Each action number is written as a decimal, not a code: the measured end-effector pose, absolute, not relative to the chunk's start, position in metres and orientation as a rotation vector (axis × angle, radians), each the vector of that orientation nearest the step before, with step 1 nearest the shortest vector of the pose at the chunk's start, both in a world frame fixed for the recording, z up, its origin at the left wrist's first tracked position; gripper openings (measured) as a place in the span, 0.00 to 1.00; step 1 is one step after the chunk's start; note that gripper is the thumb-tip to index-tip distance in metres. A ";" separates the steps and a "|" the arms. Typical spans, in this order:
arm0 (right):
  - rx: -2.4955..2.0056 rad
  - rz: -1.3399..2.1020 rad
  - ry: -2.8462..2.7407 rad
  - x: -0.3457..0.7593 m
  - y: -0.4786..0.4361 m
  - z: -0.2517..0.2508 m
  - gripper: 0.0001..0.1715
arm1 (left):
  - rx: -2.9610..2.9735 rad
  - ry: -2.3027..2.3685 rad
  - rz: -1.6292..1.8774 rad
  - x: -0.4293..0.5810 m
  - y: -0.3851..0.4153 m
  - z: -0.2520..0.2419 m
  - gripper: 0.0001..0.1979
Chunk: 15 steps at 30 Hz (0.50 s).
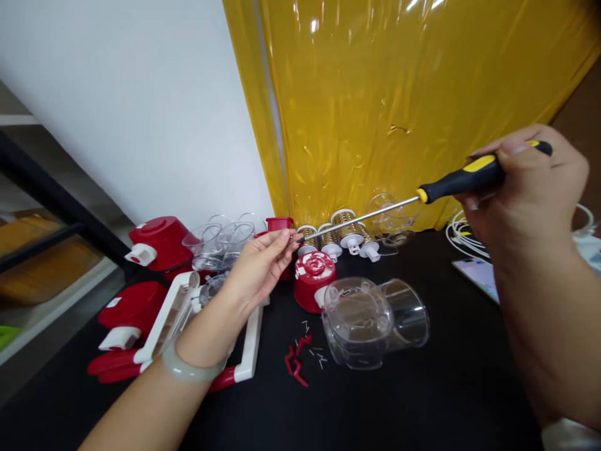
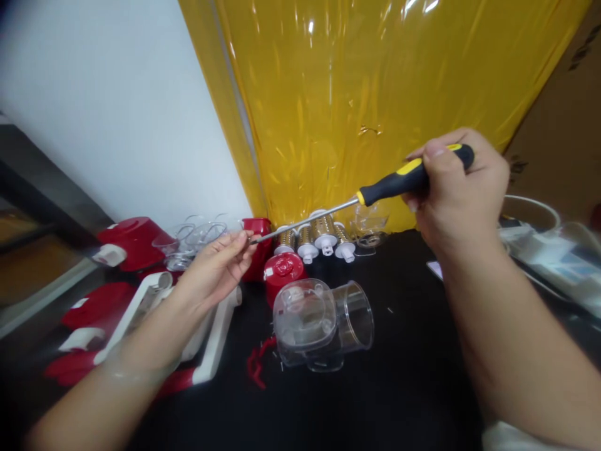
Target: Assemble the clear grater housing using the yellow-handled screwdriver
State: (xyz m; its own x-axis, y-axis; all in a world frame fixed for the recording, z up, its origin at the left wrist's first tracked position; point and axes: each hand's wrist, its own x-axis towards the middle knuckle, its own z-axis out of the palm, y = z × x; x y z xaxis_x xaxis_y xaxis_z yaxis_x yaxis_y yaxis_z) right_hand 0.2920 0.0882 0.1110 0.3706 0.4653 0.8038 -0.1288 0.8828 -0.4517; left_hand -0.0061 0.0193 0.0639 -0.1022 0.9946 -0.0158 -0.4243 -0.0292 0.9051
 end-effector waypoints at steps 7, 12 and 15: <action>-0.378 0.349 -1.107 0.281 0.081 0.109 0.13 | 0.662 0.917 1.508 0.000 0.014 0.064 0.09; -0.401 0.357 -1.109 0.279 0.082 0.106 0.11 | 0.620 0.899 1.503 0.000 0.014 0.062 0.10; -0.399 0.353 -1.121 0.278 0.083 0.104 0.15 | 0.598 0.887 1.509 0.000 0.013 0.061 0.12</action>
